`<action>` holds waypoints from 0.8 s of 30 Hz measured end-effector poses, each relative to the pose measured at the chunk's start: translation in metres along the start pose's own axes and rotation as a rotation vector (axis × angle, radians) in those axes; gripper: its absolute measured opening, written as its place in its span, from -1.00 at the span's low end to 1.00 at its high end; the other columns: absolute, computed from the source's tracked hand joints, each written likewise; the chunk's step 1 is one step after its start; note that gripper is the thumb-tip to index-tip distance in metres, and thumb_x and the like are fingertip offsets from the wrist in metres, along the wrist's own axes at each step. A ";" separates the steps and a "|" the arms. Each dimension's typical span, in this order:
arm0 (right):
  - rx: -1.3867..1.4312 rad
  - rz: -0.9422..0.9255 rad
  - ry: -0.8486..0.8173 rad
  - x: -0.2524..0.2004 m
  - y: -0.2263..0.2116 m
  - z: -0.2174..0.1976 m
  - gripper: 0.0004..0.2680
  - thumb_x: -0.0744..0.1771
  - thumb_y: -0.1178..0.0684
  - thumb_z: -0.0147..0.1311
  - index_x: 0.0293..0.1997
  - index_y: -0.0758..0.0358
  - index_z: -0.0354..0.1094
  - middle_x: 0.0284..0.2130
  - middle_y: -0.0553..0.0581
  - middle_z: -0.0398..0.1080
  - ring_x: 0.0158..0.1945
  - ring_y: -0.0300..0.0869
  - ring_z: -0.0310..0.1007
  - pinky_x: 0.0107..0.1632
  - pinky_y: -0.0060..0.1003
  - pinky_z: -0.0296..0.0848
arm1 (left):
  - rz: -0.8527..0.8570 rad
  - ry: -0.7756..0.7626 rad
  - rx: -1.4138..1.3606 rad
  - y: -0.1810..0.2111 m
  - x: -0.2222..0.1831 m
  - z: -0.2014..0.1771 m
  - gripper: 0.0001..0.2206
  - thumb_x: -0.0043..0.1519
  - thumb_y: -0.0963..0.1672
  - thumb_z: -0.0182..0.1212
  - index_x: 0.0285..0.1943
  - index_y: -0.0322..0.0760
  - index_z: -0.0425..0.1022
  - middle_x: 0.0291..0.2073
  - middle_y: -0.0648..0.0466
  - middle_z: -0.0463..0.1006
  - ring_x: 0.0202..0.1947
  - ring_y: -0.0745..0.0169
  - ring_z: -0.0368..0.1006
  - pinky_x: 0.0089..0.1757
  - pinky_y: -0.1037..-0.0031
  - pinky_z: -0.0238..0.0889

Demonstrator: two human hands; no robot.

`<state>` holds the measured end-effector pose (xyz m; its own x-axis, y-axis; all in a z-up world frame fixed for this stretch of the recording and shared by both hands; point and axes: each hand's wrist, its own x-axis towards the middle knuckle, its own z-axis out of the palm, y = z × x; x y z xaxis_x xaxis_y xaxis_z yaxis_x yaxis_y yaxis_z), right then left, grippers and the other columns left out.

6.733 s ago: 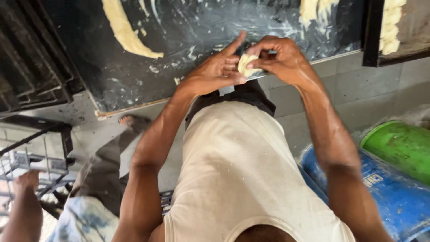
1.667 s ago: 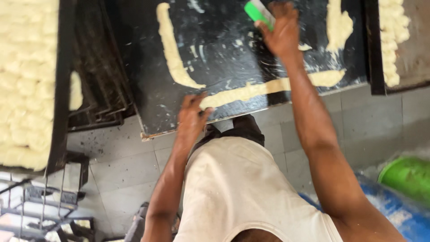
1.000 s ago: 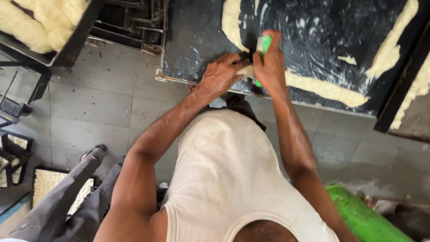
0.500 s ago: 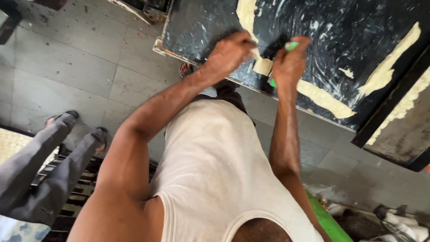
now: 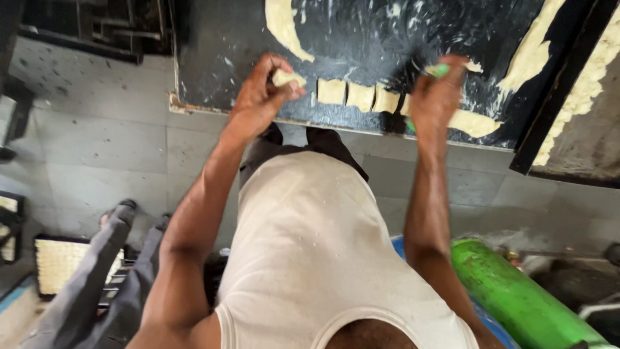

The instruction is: The person shapes small pieces of dough into crescents or rolls by rolling them with their hands on a work surface and then places them onto a metal tray.

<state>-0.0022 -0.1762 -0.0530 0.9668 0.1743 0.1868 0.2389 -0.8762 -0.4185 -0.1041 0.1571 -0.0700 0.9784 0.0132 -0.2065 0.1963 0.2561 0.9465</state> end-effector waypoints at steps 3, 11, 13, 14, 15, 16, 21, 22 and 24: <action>-0.008 0.072 0.029 -0.001 0.027 -0.014 -0.72 0.37 0.41 0.03 0.13 0.29 0.05 -0.26 0.34 0.31 -0.29 0.04 0.43 -0.24 -0.03 0.40 | -0.084 0.005 0.025 0.013 0.000 0.023 -0.81 0.40 -0.21 0.20 0.15 -0.30 0.35 -0.19 0.19 0.43 -0.17 0.45 0.49 -0.15 0.60 0.39; 0.022 0.160 0.095 -0.007 0.105 -0.030 -0.63 0.33 0.43 0.08 0.23 0.28 0.08 -0.14 0.28 0.41 -0.11 -0.03 0.54 -0.19 -0.20 0.59 | -0.109 -0.057 0.170 0.016 0.018 0.068 -0.78 0.41 -0.18 0.32 0.20 -0.32 0.56 -0.29 0.23 0.45 -0.33 0.50 0.23 -0.27 0.62 0.18; -0.055 0.156 0.015 -0.009 0.114 -0.045 -0.62 0.32 0.39 0.15 0.20 0.32 0.07 -0.17 0.33 0.40 -0.19 0.02 0.51 -0.22 -0.10 0.51 | -0.088 -0.055 0.093 0.014 0.027 0.086 -0.73 0.32 -0.21 0.31 0.17 -0.34 0.42 -0.07 0.25 0.48 -0.09 0.51 0.40 -0.12 0.61 0.34; -0.081 0.136 -0.027 -0.001 0.116 -0.048 -0.62 0.31 0.37 0.19 0.19 0.35 0.06 -0.19 0.35 0.39 -0.23 0.05 0.49 -0.24 -0.05 0.47 | -0.067 -0.036 0.058 0.015 0.033 0.093 -0.69 0.27 -0.22 0.31 0.15 -0.35 0.35 0.04 0.27 0.50 0.03 0.51 0.48 -0.04 0.60 0.42; -0.045 0.184 0.011 0.006 0.117 -0.051 -0.65 0.34 0.37 0.15 0.19 0.33 0.06 -0.21 0.32 0.39 -0.25 0.02 0.51 -0.26 -0.08 0.47 | -0.064 -0.068 0.009 0.016 0.039 0.096 -0.67 0.29 -0.22 0.31 0.17 -0.35 0.30 0.00 0.20 0.52 0.04 0.42 0.52 -0.01 0.54 0.46; -0.018 0.240 0.030 0.004 0.119 -0.058 -0.69 0.38 0.37 0.11 0.18 0.31 0.06 -0.22 0.30 0.39 -0.28 -0.02 0.52 -0.27 -0.12 0.47 | -0.082 -0.098 -0.052 0.015 0.037 0.102 -0.65 0.31 -0.22 0.31 0.18 -0.34 0.25 -0.05 0.13 0.55 0.06 0.34 0.56 0.02 0.48 0.49; -0.043 0.048 0.070 -0.005 0.143 -0.087 -0.64 0.31 0.37 0.17 0.16 0.30 0.08 -0.26 0.26 0.40 -0.28 -0.01 0.51 -0.32 -0.20 0.51 | -0.236 -0.106 0.057 0.012 0.044 0.139 -0.53 0.35 -0.18 0.25 0.46 -0.35 0.28 -0.05 -0.04 0.64 0.00 0.26 0.57 0.00 0.50 0.48; -0.009 0.081 0.079 -0.002 0.146 -0.088 -0.65 0.32 0.41 0.11 0.18 0.32 0.08 -0.25 0.26 0.40 -0.31 -0.06 0.52 -0.37 -0.30 0.55 | -0.245 -0.108 0.133 0.015 0.045 0.142 -0.59 0.40 -0.17 0.22 0.44 -0.39 0.38 0.00 -0.05 0.66 0.03 0.27 0.58 0.00 0.51 0.48; 0.006 0.125 0.099 -0.001 0.153 -0.094 -0.68 0.34 0.44 0.05 0.16 0.33 0.08 -0.23 0.26 0.40 -0.36 -0.11 0.51 -0.42 -0.35 0.53 | -0.268 -0.083 0.165 0.021 0.047 0.145 -0.63 0.41 -0.15 0.19 0.39 -0.43 0.45 0.04 -0.04 0.66 0.02 0.29 0.59 -0.03 0.53 0.48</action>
<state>0.0246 -0.3521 -0.0338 0.9754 0.0183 0.2195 0.1176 -0.8858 -0.4489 -0.0443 0.0232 -0.0241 0.8909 -0.1137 -0.4397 0.4493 0.0792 0.8899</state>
